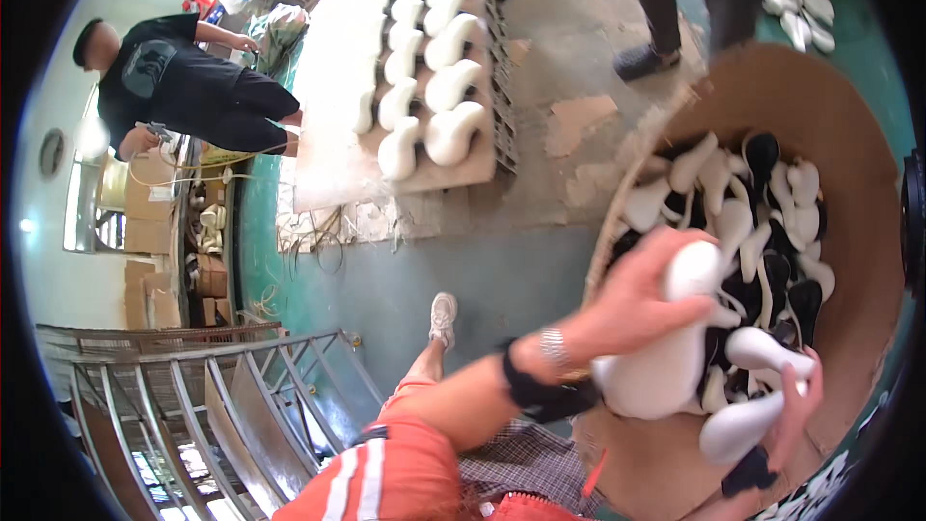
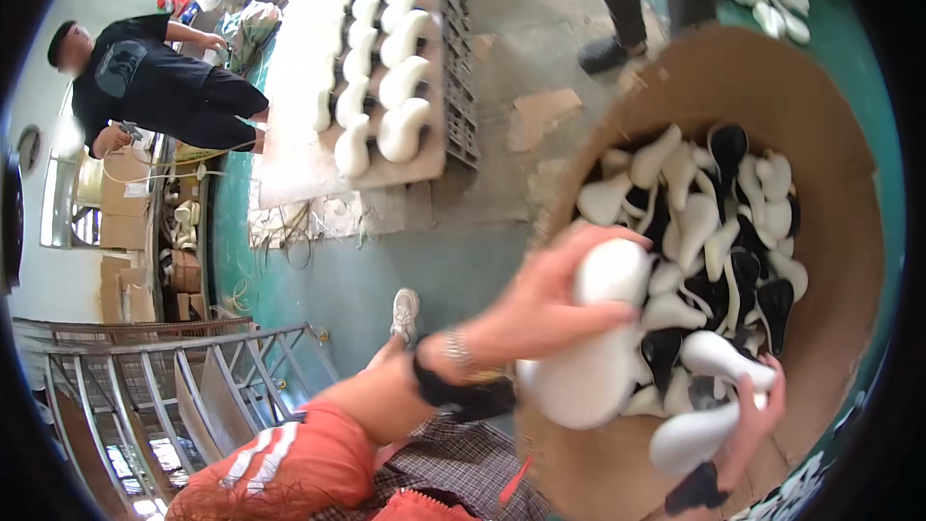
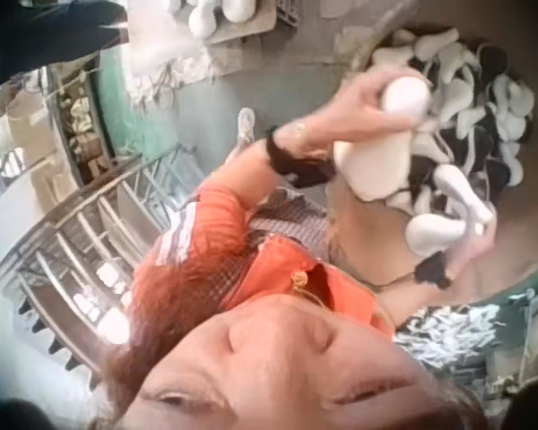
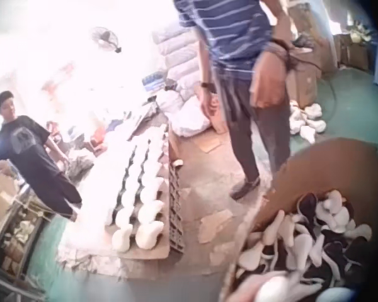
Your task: The person picks up white and black bicycle seats from a large cardboard container and arranges them in neat rows on a wooden board. The person handles the seats one by one, placing them in an organized pattern on the work surface.
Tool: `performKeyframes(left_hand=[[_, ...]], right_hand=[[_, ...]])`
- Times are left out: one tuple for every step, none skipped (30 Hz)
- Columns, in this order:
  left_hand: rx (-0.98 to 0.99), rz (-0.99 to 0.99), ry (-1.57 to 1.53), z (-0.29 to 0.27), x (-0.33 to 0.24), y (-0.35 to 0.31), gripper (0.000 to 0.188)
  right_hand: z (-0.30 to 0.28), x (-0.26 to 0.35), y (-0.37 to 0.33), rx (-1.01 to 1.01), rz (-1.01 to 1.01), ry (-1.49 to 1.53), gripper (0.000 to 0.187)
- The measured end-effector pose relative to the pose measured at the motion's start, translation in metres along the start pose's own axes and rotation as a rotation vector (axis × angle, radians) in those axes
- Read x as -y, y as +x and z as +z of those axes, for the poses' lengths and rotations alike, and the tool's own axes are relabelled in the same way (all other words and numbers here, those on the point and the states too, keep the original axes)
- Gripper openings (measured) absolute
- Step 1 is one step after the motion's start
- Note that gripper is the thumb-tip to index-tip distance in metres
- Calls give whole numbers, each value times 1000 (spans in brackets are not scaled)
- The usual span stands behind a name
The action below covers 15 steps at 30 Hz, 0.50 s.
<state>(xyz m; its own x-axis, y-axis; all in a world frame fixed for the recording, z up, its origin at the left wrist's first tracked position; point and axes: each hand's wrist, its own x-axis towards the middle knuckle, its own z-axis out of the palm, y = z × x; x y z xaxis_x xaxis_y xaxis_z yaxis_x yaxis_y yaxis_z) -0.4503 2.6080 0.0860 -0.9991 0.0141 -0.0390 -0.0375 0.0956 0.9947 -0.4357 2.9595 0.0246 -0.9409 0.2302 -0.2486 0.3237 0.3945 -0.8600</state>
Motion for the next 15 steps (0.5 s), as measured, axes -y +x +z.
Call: performKeyframes(left_hand=[[-22,22,23,-63,-15,-6,52],[-28,-3,85,-131,-29,-10,54],[-18,-75,7,-194,-31,-10,56],[-68,-107,-32,-255,-30,-20,58],[-127,-106,180,-319,-23,-31,59],[-167,-115,368,-376,-3,-37,60],[-225,-184,421,-431,22,-43,61],[-282,-244,459,-481,52,-48,61],[-275,-173,618,-513,87,-41,60],[-272,-110,786,-542,121,-33,59],[-249,-156,883,-566,143,-38,58],[-209,-185,959,-580,167,-35,57],[-130,-259,998,-596,193,-37,57],[-118,-282,972,-608,210,-43,56],[-105,-292,936,-612,222,-44,55]], right_hand=[[2,33,-14,-14,-44,-69,37],[6,71,-30,-86,-60,-157,39],[11,112,-62,-205,-73,-258,40],[31,138,-84,-235,-58,-135,40],[56,153,-99,-243,-32,5,40],[79,171,-120,-264,7,120,41],[139,198,-141,-253,-83,186,39],[187,217,-163,-223,-17,194,39],[223,231,-179,-228,22,230,38],[259,235,-188,-221,71,273,37],[298,232,-192,-100,133,277,36],[329,234,-199,-7,190,269,36],[365,249,-207,35,259,319,36],[405,263,-216,94,331,362,35],[434,264,-225,112,339,383,35]])
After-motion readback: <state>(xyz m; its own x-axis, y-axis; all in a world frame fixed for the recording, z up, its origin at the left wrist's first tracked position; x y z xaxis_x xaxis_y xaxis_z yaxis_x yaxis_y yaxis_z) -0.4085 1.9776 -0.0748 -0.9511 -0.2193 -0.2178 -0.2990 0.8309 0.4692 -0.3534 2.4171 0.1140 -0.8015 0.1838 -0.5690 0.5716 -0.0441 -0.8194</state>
